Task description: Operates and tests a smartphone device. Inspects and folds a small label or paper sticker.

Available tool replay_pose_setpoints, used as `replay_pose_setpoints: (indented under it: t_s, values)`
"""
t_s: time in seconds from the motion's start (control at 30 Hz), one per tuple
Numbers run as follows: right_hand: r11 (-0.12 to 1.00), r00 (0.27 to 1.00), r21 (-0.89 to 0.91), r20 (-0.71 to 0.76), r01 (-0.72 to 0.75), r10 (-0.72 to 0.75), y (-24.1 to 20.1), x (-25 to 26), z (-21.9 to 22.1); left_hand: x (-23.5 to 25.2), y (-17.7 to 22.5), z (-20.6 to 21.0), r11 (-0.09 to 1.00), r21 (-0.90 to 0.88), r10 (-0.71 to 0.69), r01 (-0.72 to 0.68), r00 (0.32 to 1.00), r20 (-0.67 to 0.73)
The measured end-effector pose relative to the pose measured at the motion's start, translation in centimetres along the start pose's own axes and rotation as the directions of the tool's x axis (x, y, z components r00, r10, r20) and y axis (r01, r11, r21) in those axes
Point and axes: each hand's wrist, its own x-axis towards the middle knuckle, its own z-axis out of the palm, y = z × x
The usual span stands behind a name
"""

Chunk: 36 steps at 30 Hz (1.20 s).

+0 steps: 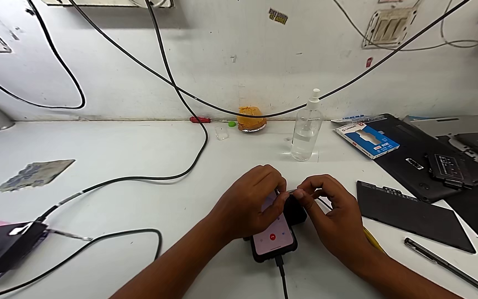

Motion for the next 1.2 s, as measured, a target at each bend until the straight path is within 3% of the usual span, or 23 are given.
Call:
replay_pose_setpoints:
  t_s: [0.43,0.63,0.93,1.2]
  values:
    - [0.997,1.000,-0.072,0.001,-0.016,0.016,-0.09,0.03,-0.11,-0.05,-0.10,0.08,1.000,0.030,-0.003,0.003,1.000,-0.023]
    - [0.998,0.997,-0.026,-0.039,-0.065,0.064,-0.15,0.19,-0.27,-0.11,-0.26,0.05,0.999,0.042,-0.009,0.011,0.999,-0.043]
    - [1.000,1.000,-0.021,-0.025,0.013,-0.014,-0.12,0.08,-0.13,0.05,0.00,0.13,0.998,0.008,0.067,-0.067,0.998,-0.018]
    - [0.998,0.999,-0.045,-0.038,0.035,-0.037,-0.19,0.27,-0.26,0.00,-0.21,0.12,0.998,0.047,-0.044,0.048,0.996,-0.082]
